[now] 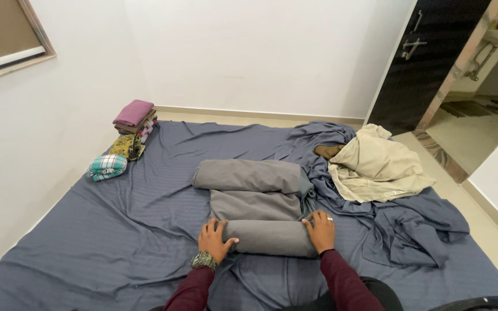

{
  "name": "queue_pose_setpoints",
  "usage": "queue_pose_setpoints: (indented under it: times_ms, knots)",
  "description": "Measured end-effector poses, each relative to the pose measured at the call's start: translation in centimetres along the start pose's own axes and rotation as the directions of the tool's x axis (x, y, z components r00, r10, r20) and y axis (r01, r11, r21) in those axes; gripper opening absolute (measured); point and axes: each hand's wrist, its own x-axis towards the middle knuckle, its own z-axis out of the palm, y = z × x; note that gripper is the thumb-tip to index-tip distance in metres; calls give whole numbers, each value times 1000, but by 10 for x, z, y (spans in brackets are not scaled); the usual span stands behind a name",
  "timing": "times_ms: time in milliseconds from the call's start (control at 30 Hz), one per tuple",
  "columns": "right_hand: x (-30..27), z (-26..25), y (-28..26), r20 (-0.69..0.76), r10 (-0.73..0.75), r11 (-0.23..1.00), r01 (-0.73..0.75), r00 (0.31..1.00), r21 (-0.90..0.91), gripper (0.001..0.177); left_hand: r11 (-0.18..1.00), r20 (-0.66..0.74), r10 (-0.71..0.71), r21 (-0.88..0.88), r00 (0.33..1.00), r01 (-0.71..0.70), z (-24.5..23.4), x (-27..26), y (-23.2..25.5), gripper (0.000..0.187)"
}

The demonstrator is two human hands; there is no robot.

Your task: The person folds a grey duvet on a bed by rolling it tightly from one end and tucking the excess fabric into the cover to form a compact bundle.

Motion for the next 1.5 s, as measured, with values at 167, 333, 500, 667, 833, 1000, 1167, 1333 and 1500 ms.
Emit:
queue_pose_setpoints:
  times_ms: [167,333,500,667,833,1000,1167,1333,1500]
  knots:
    - [-19,-9,-1,34,501,859,-492,865,-144,30,927,39,-364,-85,931,366,7,4,8,92]
    - [-38,-8,-13,317,580,802,-594,750,-61,74,823,71,-541,-161,838,545,25,7,5,108]
    - [-31,4,-32,433,542,421,-679,720,602,73,760,-51,-576,-402,816,511,44,11,-2,71]
    - [-18,-2,-30,551,489,266,-717,677,645,64,597,61,-557,-665,828,450,39,19,-18,57]
    - [-21,3,-17,504,517,623,-708,692,333,66,736,169,-539,-381,825,559,32,8,-31,55]
    - [-19,9,-15,421,515,829,-558,747,-24,56,771,190,-536,-288,823,569,37,21,-36,56]
    - [-33,-3,-25,168,390,904,-411,906,118,56,814,30,-474,-366,880,451,40,6,-29,77]
    - [-25,-4,-36,251,415,845,-473,874,251,53,697,313,-589,-269,745,664,34,9,-20,100]
    - [-22,2,-19,645,329,719,-626,690,302,57,722,422,-508,-266,751,638,26,17,-34,101]
